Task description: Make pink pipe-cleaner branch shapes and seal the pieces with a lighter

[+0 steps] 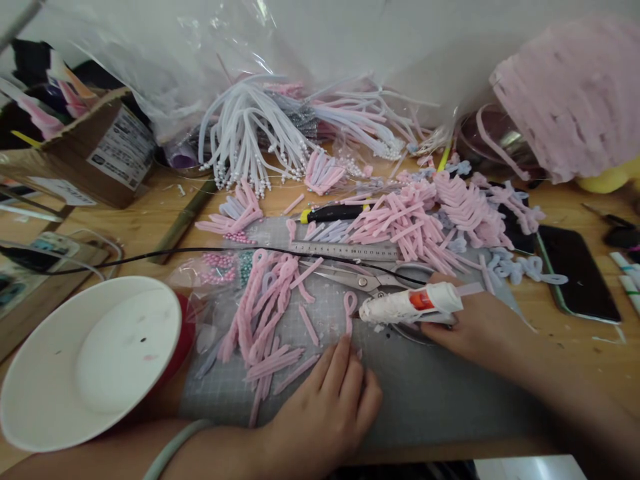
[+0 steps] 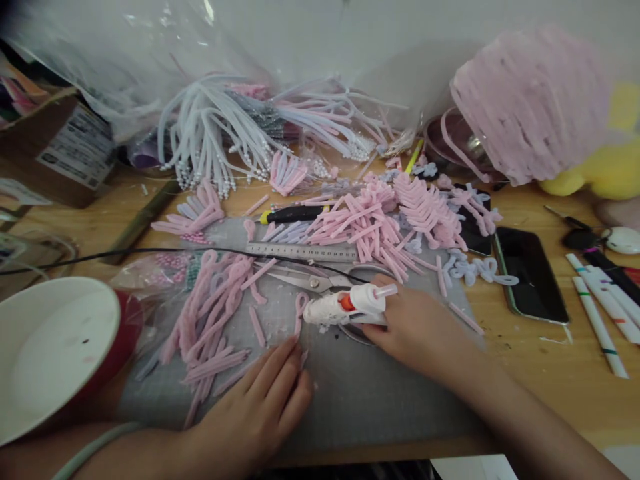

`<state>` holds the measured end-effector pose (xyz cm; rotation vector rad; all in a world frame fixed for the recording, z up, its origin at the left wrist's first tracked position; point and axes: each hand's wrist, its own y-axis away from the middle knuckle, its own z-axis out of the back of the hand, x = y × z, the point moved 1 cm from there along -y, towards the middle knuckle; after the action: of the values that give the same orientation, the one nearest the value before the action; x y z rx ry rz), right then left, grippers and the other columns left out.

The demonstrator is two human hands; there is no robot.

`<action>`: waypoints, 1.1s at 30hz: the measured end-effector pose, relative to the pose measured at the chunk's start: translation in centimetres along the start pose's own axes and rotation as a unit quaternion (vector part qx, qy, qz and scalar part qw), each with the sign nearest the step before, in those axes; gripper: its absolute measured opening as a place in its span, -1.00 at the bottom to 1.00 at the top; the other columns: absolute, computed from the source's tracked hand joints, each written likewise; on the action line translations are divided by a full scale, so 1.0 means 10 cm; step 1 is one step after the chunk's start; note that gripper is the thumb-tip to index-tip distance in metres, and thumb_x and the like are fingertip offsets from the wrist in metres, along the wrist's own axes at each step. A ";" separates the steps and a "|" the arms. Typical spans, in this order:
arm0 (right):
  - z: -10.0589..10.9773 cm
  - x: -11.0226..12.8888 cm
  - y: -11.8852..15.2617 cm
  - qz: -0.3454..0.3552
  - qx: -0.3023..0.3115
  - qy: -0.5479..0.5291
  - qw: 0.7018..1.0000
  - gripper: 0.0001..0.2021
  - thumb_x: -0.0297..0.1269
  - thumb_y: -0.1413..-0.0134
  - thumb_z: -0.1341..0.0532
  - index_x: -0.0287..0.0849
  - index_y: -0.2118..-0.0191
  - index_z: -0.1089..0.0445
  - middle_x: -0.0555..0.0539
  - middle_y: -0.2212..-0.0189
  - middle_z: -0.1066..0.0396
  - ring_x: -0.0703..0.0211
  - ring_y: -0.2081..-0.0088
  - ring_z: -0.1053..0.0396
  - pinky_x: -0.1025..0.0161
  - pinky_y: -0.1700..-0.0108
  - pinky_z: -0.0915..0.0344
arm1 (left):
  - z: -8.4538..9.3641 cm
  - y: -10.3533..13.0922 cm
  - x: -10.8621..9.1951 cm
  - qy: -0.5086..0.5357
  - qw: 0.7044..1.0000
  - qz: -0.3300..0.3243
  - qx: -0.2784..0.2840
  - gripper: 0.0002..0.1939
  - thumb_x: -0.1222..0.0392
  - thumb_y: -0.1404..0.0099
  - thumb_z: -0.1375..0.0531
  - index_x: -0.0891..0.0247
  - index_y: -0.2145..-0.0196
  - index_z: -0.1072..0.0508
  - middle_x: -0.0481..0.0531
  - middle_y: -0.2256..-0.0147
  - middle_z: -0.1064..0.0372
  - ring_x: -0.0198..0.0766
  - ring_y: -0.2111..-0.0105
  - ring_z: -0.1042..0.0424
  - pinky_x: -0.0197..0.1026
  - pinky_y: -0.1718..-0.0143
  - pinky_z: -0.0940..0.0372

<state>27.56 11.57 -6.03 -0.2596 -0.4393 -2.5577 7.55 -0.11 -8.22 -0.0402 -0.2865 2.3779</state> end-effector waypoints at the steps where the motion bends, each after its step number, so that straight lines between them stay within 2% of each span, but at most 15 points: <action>1: 0.00 0.00 0.00 0.002 0.002 0.003 1.000 -0.84 -0.20 0.02 -0.06 -0.16 0.34 -0.25 -0.09 0.45 -0.39 0.07 0.45 -0.37 0.21 0.40 -0.21 | 0.00 0.00 0.00 -0.003 1.000 0.001 -0.002 -0.81 0.29 -0.27 0.04 0.39 0.21 -0.30 0.22 0.25 -0.44 0.01 0.11 -0.39 -0.08 0.12 -0.25; 8: 0.03 0.00 0.00 0.030 -0.041 0.006 0.999 -0.90 -0.28 0.10 -0.12 -0.11 0.37 -0.25 -0.04 0.48 -0.36 0.09 0.51 -0.36 0.25 0.50 -0.15 | 0.00 0.00 -0.01 -0.009 1.000 0.003 -0.005 -0.81 0.27 -0.26 0.04 0.37 0.22 -0.29 0.22 0.25 -0.44 -0.01 0.11 -0.40 -0.09 0.13 -0.26; 13: 0.03 0.00 0.01 0.035 -0.042 0.006 0.998 -0.92 -0.28 0.11 -0.13 -0.10 0.40 -0.25 -0.04 0.47 -0.38 0.13 0.55 -0.36 0.28 0.56 -0.12 | -0.01 0.00 -0.01 -0.008 1.000 0.002 -0.013 -0.82 0.30 -0.26 0.05 0.38 0.23 -0.30 0.21 0.27 -0.44 0.00 0.12 -0.40 -0.08 0.13 -0.25; 16: 0.01 0.00 0.00 0.018 -0.036 0.019 0.999 -0.87 -0.26 0.09 -0.12 -0.13 0.35 -0.27 -0.07 0.48 -0.41 0.06 0.48 -0.39 0.24 0.48 -0.18 | -0.01 0.00 -0.01 -0.009 1.000 0.006 -0.016 -0.81 0.31 -0.26 0.06 0.37 0.24 -0.30 0.20 0.28 -0.44 0.00 0.12 -0.40 -0.08 0.13 -0.25; 21: 0.00 0.01 -0.04 -0.005 0.011 0.020 1.000 -0.80 -0.25 0.04 -0.08 -0.22 0.30 -0.33 -0.14 0.45 -0.44 0.01 0.39 -0.41 0.17 0.34 -0.25 | -0.01 0.00 -0.01 -0.010 1.000 0.006 -0.016 -0.81 0.30 -0.27 0.06 0.37 0.23 -0.30 0.21 0.27 -0.44 -0.02 0.12 -0.41 -0.08 0.13 -0.25; 29: -0.02 -0.01 -0.04 0.051 -0.018 0.051 0.997 -0.79 -0.29 0.03 -0.09 -0.23 0.26 -0.36 -0.16 0.40 -0.45 -0.01 0.34 -0.41 0.18 0.31 -0.25 | -0.01 -0.01 0.00 -0.016 1.000 0.002 -0.015 -0.81 0.29 -0.26 0.05 0.37 0.24 -0.30 0.20 0.27 -0.44 -0.02 0.13 -0.41 -0.09 0.13 -0.24; 33: -0.01 -0.02 -0.03 0.026 -0.018 0.032 0.999 -0.78 -0.30 0.04 -0.08 -0.22 0.23 -0.33 -0.14 0.40 -0.45 0.02 0.37 -0.41 0.19 0.33 -0.25 | -0.01 0.00 -0.01 -0.017 1.000 0.004 -0.014 -0.81 0.28 -0.27 0.04 0.37 0.22 -0.30 0.20 0.26 -0.43 -0.03 0.12 -0.40 -0.09 0.11 -0.22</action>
<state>27.52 11.87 -6.23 -0.1996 -0.3582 -2.5167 7.61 -0.15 -8.35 -0.0135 -0.3358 2.3836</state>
